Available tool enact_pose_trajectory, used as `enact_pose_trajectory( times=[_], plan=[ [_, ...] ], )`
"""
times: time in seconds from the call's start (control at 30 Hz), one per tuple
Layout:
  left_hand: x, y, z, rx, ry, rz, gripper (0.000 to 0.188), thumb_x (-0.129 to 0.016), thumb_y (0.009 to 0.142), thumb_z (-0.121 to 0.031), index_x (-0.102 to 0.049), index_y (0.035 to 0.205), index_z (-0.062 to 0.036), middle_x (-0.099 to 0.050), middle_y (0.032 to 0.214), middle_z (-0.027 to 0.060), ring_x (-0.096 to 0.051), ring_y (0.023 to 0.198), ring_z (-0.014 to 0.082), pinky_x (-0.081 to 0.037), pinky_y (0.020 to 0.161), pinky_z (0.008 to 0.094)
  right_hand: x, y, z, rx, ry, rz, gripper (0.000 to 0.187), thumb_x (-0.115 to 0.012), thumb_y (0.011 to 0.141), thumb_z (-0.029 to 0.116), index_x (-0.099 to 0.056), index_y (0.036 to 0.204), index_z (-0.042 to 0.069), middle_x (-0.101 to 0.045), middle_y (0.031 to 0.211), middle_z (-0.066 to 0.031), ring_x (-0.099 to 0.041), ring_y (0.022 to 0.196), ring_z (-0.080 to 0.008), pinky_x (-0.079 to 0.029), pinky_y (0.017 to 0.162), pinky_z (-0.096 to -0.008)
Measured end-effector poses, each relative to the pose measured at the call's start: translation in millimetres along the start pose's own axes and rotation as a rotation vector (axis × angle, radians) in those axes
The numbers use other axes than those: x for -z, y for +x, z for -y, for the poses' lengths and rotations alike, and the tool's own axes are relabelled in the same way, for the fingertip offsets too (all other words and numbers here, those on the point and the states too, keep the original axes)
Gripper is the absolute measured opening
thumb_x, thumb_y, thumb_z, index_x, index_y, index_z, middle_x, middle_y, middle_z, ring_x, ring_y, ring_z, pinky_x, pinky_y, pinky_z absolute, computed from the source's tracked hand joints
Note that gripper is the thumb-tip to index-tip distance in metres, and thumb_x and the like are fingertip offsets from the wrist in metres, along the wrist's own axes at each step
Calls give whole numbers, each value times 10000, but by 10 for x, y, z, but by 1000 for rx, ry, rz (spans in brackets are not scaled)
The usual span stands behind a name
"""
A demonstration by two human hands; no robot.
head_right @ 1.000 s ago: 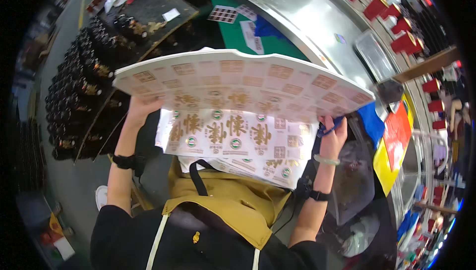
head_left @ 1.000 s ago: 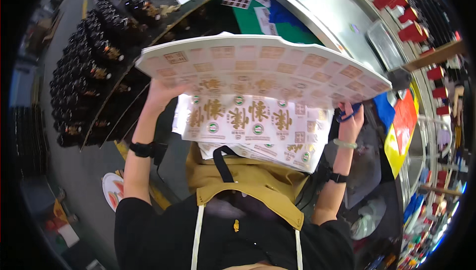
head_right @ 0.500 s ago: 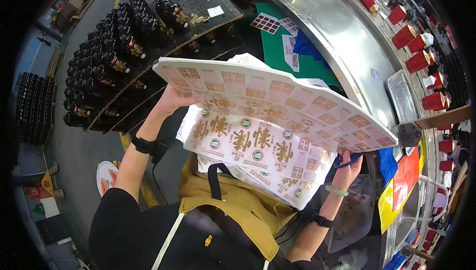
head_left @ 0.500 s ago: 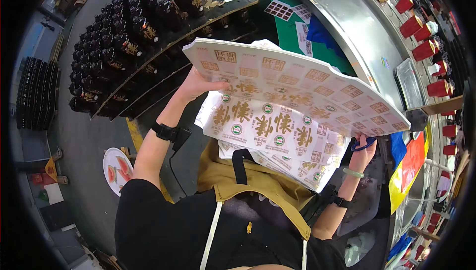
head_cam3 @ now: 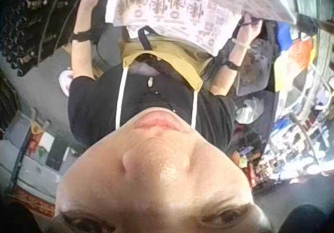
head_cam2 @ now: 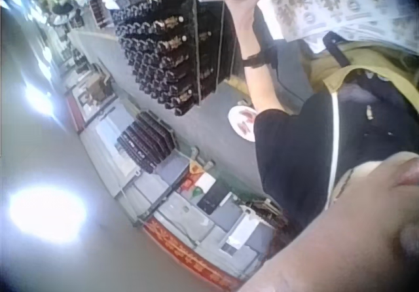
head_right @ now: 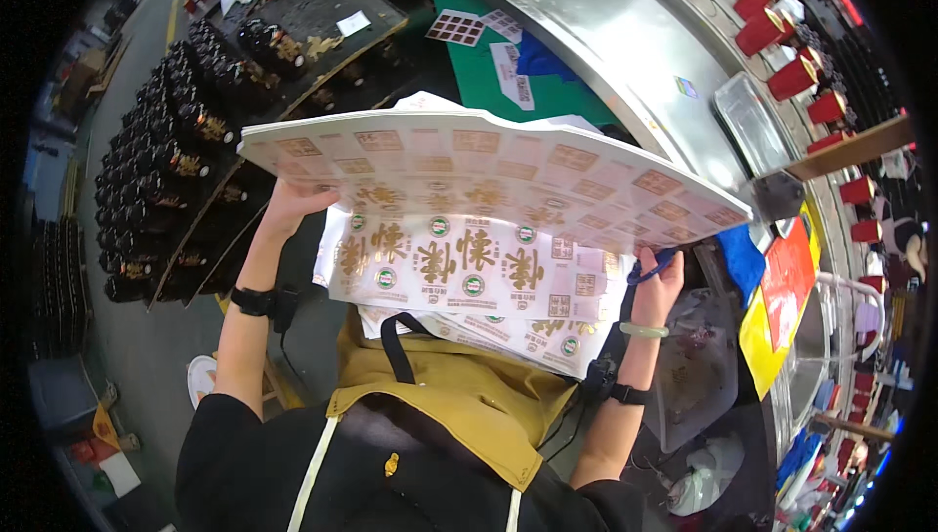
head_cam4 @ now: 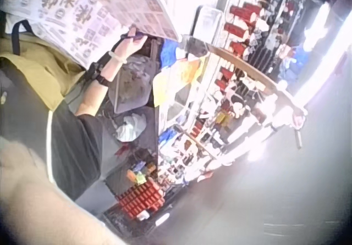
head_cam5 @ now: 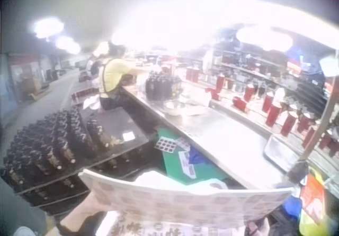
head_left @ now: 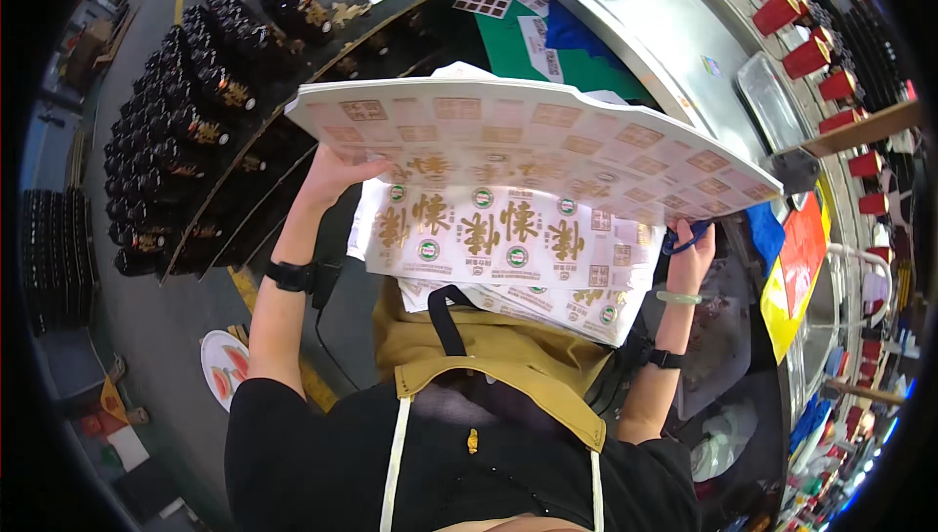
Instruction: Cutting sheets of printed product labels into separate pieces using scissors.
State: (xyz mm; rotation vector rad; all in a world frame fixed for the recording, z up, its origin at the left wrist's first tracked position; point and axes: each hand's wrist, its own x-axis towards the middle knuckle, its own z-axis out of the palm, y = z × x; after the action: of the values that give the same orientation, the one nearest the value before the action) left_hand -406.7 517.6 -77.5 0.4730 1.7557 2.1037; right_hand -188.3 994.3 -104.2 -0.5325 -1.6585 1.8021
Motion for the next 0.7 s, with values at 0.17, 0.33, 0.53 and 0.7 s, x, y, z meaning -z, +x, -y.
enact_pose_trajectory(
  times=[0.17, 0.33, 0.53, 0.7],
  plan=[
    [119, -1, 125, 16, 23, 47, 551, -730, 715, 91, -554, 1225, -24, -635, 1166, 76, -589, 1096, 184, -475, 939, 346, 20, -1, -16, -10, 15, 26, 236, -598, 858, -42, -548, 1086, -12, -631, 938, -60, -586, 828, -114, -482, 778, -247],
    [72, -7, 140, -44, 69, -9, 476, -741, 744, 60, -563, 1183, 13, -649, 1123, 94, -621, 1029, 173, -507, 892, 326, -11, -28, 36, -24, -13, 4, 218, -602, 861, -34, -557, 1073, -14, -633, 928, -57, -585, 820, -111, -480, 773, -250],
    [-27, -75, -73, -7, 277, -169, 240, -691, 832, -4, -656, 1064, 44, -703, 983, 88, -655, 855, 137, -533, 756, 278, -43, -158, 227, 9, -59, -96, 158, -662, 880, 29, -582, 1015, 12, -627, 851, -21, -557, 702, -75, -449, 626, -203],
    [-583, -154, -322, -1, 662, -221, 226, -688, 826, -41, -666, 1030, 54, -725, 912, 148, -694, 782, 149, -529, 701, 288, -19, -286, 296, -66, -566, -126, 153, -678, 880, 63, -587, 977, -13, -616, 782, 2, -544, 671, -61, -442, 604, -219]
  ],
)
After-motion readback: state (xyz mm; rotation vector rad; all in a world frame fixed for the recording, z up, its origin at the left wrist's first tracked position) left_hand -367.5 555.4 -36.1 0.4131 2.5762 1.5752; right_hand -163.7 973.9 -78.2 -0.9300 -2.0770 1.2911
